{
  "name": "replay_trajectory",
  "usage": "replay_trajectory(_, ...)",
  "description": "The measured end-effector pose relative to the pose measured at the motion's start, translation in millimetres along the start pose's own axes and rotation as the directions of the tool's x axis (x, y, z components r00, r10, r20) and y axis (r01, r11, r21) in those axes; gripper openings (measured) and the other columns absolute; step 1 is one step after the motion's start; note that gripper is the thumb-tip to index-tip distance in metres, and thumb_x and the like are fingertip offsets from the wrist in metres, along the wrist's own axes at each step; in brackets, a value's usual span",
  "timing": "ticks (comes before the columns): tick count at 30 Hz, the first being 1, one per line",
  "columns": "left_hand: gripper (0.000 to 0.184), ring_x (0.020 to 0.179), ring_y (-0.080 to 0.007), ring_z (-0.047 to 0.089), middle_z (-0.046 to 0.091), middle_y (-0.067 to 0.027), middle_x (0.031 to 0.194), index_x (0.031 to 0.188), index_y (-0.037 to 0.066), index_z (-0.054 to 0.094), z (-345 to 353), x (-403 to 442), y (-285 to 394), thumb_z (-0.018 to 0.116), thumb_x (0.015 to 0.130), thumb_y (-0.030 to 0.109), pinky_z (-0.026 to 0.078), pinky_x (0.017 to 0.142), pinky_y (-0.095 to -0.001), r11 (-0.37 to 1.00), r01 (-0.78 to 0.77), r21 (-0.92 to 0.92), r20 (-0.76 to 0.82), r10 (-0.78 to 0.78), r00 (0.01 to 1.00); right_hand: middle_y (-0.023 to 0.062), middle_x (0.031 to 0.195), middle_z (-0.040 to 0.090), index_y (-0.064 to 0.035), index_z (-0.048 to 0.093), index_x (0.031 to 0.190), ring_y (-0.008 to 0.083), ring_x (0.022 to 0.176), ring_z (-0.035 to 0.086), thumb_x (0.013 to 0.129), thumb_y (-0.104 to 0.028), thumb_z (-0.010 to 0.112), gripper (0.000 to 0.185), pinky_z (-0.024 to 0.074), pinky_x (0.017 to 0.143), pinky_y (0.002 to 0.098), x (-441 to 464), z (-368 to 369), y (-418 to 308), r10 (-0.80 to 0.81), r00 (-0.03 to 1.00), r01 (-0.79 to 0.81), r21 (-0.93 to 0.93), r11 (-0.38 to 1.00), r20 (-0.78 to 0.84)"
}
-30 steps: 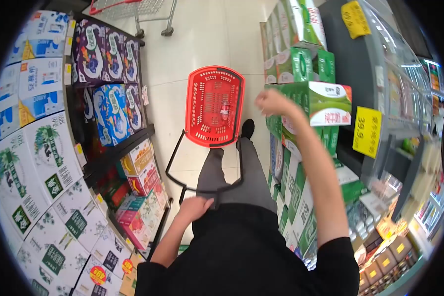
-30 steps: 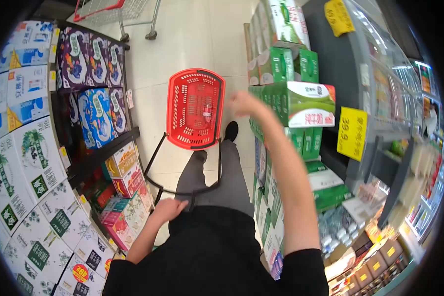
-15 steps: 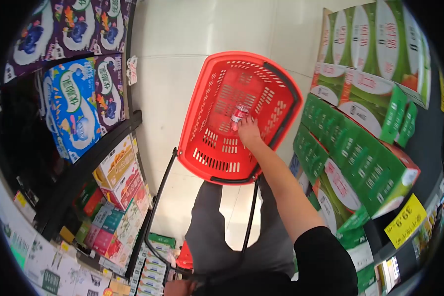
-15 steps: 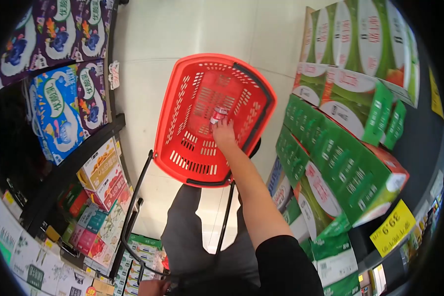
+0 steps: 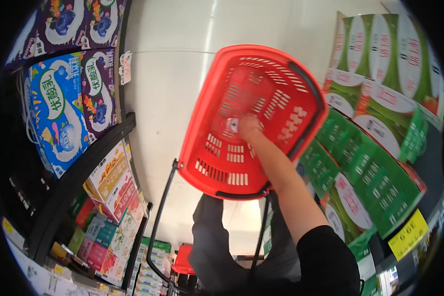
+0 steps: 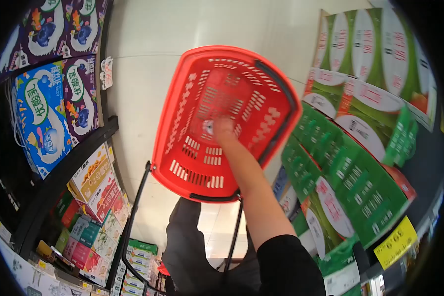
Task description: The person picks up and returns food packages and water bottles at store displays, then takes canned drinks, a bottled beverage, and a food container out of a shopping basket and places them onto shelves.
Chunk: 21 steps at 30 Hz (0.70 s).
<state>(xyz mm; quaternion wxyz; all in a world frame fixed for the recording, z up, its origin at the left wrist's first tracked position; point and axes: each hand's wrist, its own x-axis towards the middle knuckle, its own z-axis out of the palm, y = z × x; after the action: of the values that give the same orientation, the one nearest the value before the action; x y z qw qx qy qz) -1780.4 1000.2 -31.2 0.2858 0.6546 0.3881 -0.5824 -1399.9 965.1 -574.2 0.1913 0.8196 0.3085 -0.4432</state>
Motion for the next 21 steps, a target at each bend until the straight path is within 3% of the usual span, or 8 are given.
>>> replay_trajectory(3, 0.035, 0.053, -0.0359, 0.059, 0.059, -0.0161, 0.059, 0.067, 0.008, 0.062, -25.5, -8.5, 13.1, 0.053, 0.087, 0.035, 0.047, 0.054, -0.0459, 0.974, -0.094, 0.207, 0.046, 0.086, 0.995, 0.0148, 0.097, 0.066, -0.0038, 0.065, 0.100, 0.0238, 0.091, 0.065, 0.063, -0.031, 0.069, 0.046, 0.0527, 0.079, 0.0384, -66.2, -65.0, 15.6, -0.141, 0.988, 0.121, 0.255, 0.959, 0.062)
replay_trajectory(6, 0.039, 0.059, -0.0345, 0.061, 0.060, -0.0172, 0.060, 0.071, 0.009, 0.063, -49.0, -16.2, 25.4, 0.050, 0.088, 0.042, 0.049, 0.056, -0.0455, 0.943, -0.157, 0.295, -0.057, 0.181, 0.982, 0.0151, 0.089, 0.067, -0.0036, 0.068, 0.088, 0.0244, 0.081, 0.067, 0.059, -0.033, 0.071, 0.042, 0.0542, 0.072, 0.0343, -160.0, -127.1, 37.0, -0.044, 0.997, 0.000, 0.577, 0.816, 0.062)
replay_trajectory(7, 0.040, 0.052, -0.0328, 0.059, 0.056, -0.0139, 0.051, 0.059, 0.010, 0.060, -64.0, -19.1, 37.8, 0.057, 0.083, 0.042, 0.045, 0.049, -0.0440, 0.940, -0.229, 0.252, -0.191, 0.281, 0.941, 0.0142, 0.078, 0.067, -0.0025, 0.067, 0.085, 0.0226, 0.068, 0.067, 0.060, -0.034, 0.069, 0.041, 0.0543, 0.064, 0.0333, -192.4, -150.4, 50.5, -0.137, 0.941, -0.172, 0.789, 0.590, 0.308)
replay_trajectory(8, 0.040, 0.057, -0.0350, 0.060, 0.057, -0.0157, 0.054, 0.062, 0.010, 0.060, -71.6, -24.7, 43.8, 0.055, 0.084, 0.043, 0.046, 0.054, -0.0458, 0.927, -0.229, 0.298, -0.210, 0.298, 0.931, 0.0123, 0.067, 0.065, -0.0020, 0.066, 0.081, 0.0202, 0.058, 0.064, 0.060, -0.036, 0.068, 0.040, 0.0527, 0.055, 0.0317, -227.9, -153.8, 58.6, -0.152, 0.967, -0.135, 0.918, 0.373, 0.204)
replay_trajectory(10, 0.043, 0.065, -0.0366, 0.061, 0.060, -0.0180, 0.062, 0.066, 0.008, 0.062, -78.5, -31.4, 42.0, 0.052, 0.085, 0.045, 0.047, 0.060, -0.0466, 0.896, -0.269, 0.354, -0.198, 0.353, 0.914, 0.0075, 0.066, 0.063, -0.0008, 0.063, 0.082, 0.0189, 0.055, 0.062, 0.064, -0.032, 0.070, 0.037, 0.0507, 0.049, 0.0301, -303.8, -171.5, 76.0, -0.164, 0.986, 0.012, 0.999, -0.047, -0.020)
replay_trajectory(15, 0.050, 0.081, -0.0416, 0.059, 0.062, -0.0217, 0.079, 0.081, 0.005, 0.063, -103.3, -63.0, 65.4, 0.044, 0.088, 0.050, 0.046, 0.073, -0.0486, 0.727, -0.503, 0.468, -0.103, 0.610, 0.786, 0.0056, 0.102, 0.060, -0.0006, 0.052, 0.116, 0.0119, 0.092, 0.057, 0.074, -0.026, 0.072, 0.053, 0.0470, 0.081, 0.0274, -551.9, -225.3, 88.9, 0.125, 0.907, 0.396, 0.708, -0.585, -0.403)
replay_trajectory(17, 0.052, 0.083, -0.0421, 0.059, 0.061, -0.0249, 0.081, 0.083, 0.003, 0.064, -107.5, -70.4, 72.5, 0.043, 0.089, 0.050, 0.045, 0.073, -0.0481, 0.658, -0.551, 0.513, -0.039, 0.659, 0.751, 0.0040, 0.112, 0.056, -0.0023, 0.046, 0.126, 0.0116, 0.102, 0.051, 0.075, -0.023, 0.073, 0.061, 0.0421, 0.090, 0.0289, -643.3, -220.4, 74.5, 0.264, 0.772, 0.583, 0.481, -0.655, -0.577)
replay_trajectory(21, 0.057, 0.087, -0.0401, 0.060, 0.062, -0.0250, 0.084, 0.088, 0.002, 0.064, -111.9, -49.4, 65.2, 0.040, 0.088, 0.054, 0.045, 0.078, -0.0476, 0.544, -0.574, 0.611, 0.031, 0.709, 0.704, 0.0054, 0.123, 0.052, -0.0067, 0.034, 0.137, 0.0129, 0.111, 0.047, 0.075, -0.026, 0.074, 0.076, 0.0361, 0.100, 0.0323, -808.6, -198.9, 48.9, 0.540, 0.585, 0.810, 0.472, -0.349, -0.605)
